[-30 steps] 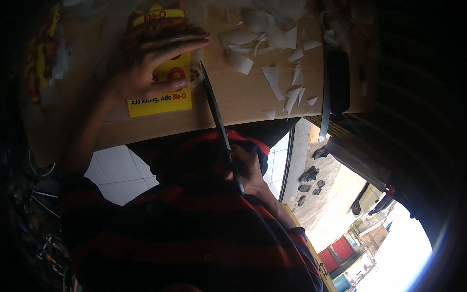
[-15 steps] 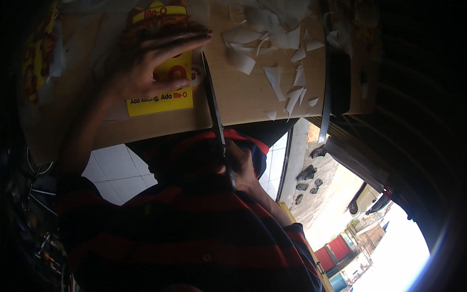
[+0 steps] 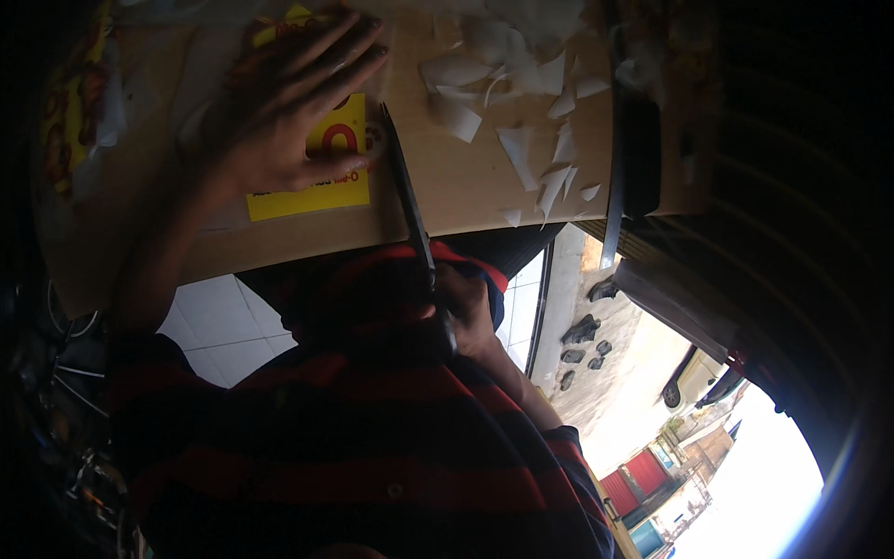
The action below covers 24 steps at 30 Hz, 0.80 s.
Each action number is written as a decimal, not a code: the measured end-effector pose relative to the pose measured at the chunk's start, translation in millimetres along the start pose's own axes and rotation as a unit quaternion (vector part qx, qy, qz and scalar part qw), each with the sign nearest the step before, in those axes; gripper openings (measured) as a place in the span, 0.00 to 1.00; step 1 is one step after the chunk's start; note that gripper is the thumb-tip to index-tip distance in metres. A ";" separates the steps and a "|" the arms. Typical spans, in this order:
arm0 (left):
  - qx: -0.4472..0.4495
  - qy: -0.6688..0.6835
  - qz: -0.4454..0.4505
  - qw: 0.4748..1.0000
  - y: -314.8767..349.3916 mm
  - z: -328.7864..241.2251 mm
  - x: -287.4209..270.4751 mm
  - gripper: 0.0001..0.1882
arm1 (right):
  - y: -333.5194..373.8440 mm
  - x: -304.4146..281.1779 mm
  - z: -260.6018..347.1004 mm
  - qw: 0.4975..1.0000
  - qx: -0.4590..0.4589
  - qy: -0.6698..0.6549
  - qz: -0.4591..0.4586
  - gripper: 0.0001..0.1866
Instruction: The person uses shears to cut out a cat face illustration from a yellow and orange packaging sheet.
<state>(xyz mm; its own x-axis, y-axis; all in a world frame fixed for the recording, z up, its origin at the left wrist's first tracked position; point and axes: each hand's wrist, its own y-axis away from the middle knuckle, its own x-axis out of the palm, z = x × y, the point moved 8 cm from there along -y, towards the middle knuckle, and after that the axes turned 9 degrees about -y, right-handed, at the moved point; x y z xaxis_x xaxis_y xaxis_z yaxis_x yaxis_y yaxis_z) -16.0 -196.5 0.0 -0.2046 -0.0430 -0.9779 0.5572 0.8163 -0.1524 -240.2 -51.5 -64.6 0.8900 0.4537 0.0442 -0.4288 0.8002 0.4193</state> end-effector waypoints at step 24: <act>0.125 0.129 -0.014 0.984 5.1 1.3 1.0 0.43 | 0.6 -25.0 5.9 0.989 0.109 -0.001 0.104 0.28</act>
<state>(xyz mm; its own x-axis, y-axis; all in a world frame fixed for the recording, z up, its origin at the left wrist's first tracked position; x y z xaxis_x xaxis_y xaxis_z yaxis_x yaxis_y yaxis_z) -12.3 -193.1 -2.0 -0.4019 0.1094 -0.9091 0.7223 0.6481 -0.2413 -261.8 -64.6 -60.1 0.7864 0.5985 0.1527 -0.5597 0.5858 0.5862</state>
